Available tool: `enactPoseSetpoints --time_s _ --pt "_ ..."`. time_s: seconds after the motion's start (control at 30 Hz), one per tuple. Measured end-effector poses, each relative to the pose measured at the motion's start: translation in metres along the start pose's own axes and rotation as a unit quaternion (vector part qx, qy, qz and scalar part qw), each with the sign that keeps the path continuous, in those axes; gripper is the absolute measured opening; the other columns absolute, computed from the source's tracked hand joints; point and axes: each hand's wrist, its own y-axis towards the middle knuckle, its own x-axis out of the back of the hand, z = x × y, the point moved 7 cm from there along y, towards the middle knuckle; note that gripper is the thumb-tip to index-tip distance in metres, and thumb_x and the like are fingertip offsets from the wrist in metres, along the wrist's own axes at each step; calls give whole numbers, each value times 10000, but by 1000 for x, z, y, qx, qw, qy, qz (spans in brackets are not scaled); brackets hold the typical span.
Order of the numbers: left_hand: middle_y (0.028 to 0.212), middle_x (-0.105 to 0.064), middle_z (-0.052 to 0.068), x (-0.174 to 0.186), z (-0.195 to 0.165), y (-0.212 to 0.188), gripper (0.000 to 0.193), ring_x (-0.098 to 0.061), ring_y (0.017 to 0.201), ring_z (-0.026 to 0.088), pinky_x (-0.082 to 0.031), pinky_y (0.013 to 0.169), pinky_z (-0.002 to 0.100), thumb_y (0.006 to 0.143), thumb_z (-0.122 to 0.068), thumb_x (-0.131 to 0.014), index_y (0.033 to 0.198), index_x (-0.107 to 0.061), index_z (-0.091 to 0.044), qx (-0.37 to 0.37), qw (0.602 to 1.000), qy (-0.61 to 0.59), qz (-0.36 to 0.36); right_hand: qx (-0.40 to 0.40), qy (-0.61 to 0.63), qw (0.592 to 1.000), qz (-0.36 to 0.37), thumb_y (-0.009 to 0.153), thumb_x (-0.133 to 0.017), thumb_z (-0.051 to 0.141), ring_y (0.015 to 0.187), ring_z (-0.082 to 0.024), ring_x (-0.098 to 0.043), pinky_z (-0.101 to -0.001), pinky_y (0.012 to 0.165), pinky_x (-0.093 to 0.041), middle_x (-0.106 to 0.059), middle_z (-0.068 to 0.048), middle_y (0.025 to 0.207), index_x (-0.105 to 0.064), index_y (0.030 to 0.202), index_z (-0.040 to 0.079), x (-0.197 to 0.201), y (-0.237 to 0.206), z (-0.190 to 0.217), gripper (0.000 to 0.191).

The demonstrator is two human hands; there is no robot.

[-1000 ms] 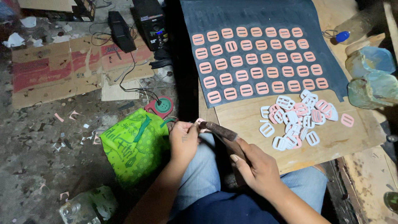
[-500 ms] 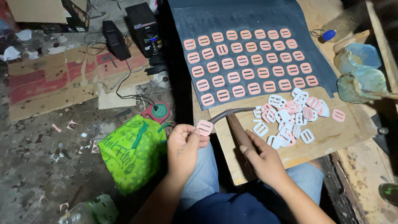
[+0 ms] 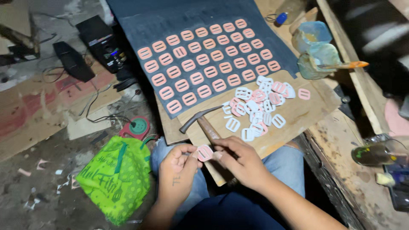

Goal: The person picks up pink and white plastic buckles from a green bag and a workbench, then uses a hammer to trim excess plastic from each buckle. The trimmed pieces are discarded, and the finished buckles are placed in a pile on the workbench.

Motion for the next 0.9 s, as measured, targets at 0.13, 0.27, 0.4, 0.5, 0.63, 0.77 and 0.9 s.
enactPoseSetpoints --time_s 0.13,0.27,0.4,0.5,0.63,0.77,0.9 --pt "846 -738 93 -14 14 -4 193 -681 724 125 -555 668 263 939 -82 -652 1096 -642 29 55 996 -15 66 -140 142 979 44 938 -704 194 811 -93 -668 -277 734 -559 -753 -66 883 -747 1034 -10 -11 -7 -23 230" --pt "878 -744 115 -16 12 -2 322 -687 756 161 -552 695 292 933 -66 -679 1221 -596 49 82 990 -12 110 -130 203 967 81 959 -710 160 782 -111 -663 -276 709 -538 -736 -53 872 -767 1028 -29 -11 -13 -30 209" --pt "1245 -626 117 -27 5 -5 640 -702 998 182 -590 820 331 891 -66 -641 1491 -417 -74 97 986 -20 133 -68 139 988 11 978 -668 162 808 -91 -698 -260 734 -574 -744 -11 928 -758 1047 16 30 -8 -45 185" --pt "1554 -451 44 -27 -3 -8 745 -678 1136 202 -585 856 354 863 -75 -628 1551 -345 -115 94 985 -20 140 -160 121 968 -153 983 -637 173 742 -84 -661 -253 700 -561 -752 -7 887 -741 1135 49 105 8 -86 222" --pt "1528 -490 134 -13 -7 -5 636 -696 1142 259 -593 881 385 909 -115 -628 1499 -402 -49 75 990 -26 118 -174 191 910 -324 969 -646 129 721 -86 -647 -261 692 -561 -735 -47 945 -677 1182 1 209 23 -129 251" --pt "1450 -560 160 1 3 3 566 -717 1117 270 -602 872 395 912 -139 -628 1437 -453 -19 66 994 -20 83 -152 -1 926 -345 933 -712 160 827 -153 -658 -317 723 -512 -697 -68 1055 -669 1207 8 236 26 -145 317" --pt "1374 -624 166 7 17 10 504 -714 1094 270 -599 870 385 919 -135 -628 1391 -516 2 71 995 -14 66 -19 -240 939 -246 953 -743 227 1008 -278 -688 -377 902 -525 -712 -147 1072 -750 1163 58 191 41 -124 270"
